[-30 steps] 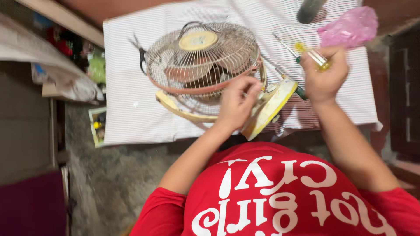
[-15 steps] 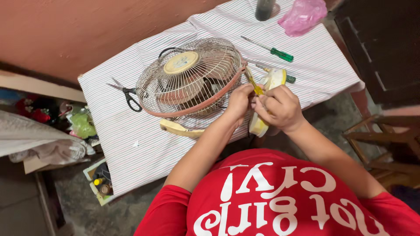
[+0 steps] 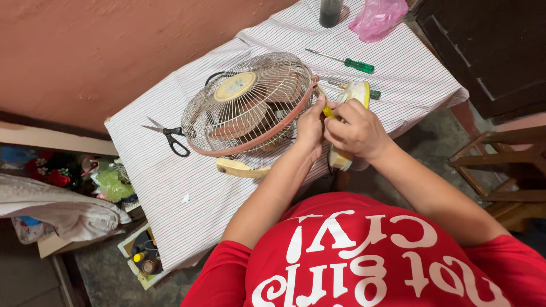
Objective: The person uses a screwdriver to loosen and remove screws from the front cage of a table fan. They then detach the front cage and place it on the table.
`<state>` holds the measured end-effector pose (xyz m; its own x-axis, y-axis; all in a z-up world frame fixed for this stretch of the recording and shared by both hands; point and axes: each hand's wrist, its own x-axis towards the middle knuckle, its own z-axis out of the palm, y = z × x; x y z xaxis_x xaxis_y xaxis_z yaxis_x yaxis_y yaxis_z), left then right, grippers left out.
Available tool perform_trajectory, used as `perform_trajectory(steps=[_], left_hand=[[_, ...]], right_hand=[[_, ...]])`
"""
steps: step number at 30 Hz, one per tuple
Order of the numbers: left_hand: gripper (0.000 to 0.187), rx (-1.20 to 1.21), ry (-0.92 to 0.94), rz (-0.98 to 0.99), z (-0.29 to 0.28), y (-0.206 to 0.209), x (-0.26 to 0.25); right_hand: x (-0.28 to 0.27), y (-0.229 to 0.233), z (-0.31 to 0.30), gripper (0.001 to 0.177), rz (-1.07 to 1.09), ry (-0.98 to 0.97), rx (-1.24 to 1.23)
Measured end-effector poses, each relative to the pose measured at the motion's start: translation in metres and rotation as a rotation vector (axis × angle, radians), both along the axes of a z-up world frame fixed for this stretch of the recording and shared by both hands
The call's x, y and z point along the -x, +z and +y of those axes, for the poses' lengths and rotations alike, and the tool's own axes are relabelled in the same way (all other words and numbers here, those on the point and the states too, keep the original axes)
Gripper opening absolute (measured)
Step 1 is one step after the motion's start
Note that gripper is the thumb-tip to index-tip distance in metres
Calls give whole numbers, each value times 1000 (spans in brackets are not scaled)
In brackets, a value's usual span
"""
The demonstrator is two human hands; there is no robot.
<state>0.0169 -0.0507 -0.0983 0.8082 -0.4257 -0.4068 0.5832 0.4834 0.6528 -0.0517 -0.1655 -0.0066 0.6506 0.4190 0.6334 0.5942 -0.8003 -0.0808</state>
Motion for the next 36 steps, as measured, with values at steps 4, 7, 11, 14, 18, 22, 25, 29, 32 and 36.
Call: perform_trajectory(steps=[4,7,11,14,18,22,25,29,32,36], left_hand=[[38,59,11,84,-1,-5,-2],[38,86,11,115,-2,-6,-4],[37,113,13,126,-1,-4,-3],[37,122,20,156,0,-1,-3],[38,143,24,160,0,0,-2],[38,151,10,141,-1,0,-4],[37,147,5,159,-1,6,-4],[32,189,-44,173,13,23,1],[37,162,-119,143,28,35,5],[35,112,-161,224,41,45,1]], right_hand=[[0,-2,3,20,33,-18,4],[0,-3,4,21,53,-32,10],[-1,-2,4,21,63,-26,13],[-2,0,4,20,67,-21,5],[-3,1,4,20,54,-16,17],[-2,0,9,18,59,-61,24],[-3,0,16,17,64,-110,-12],[-13,7,25,16,184,-209,-30],[-20,16,27,25,246,-210,20],[-23,24,26,19,338,-132,118]])
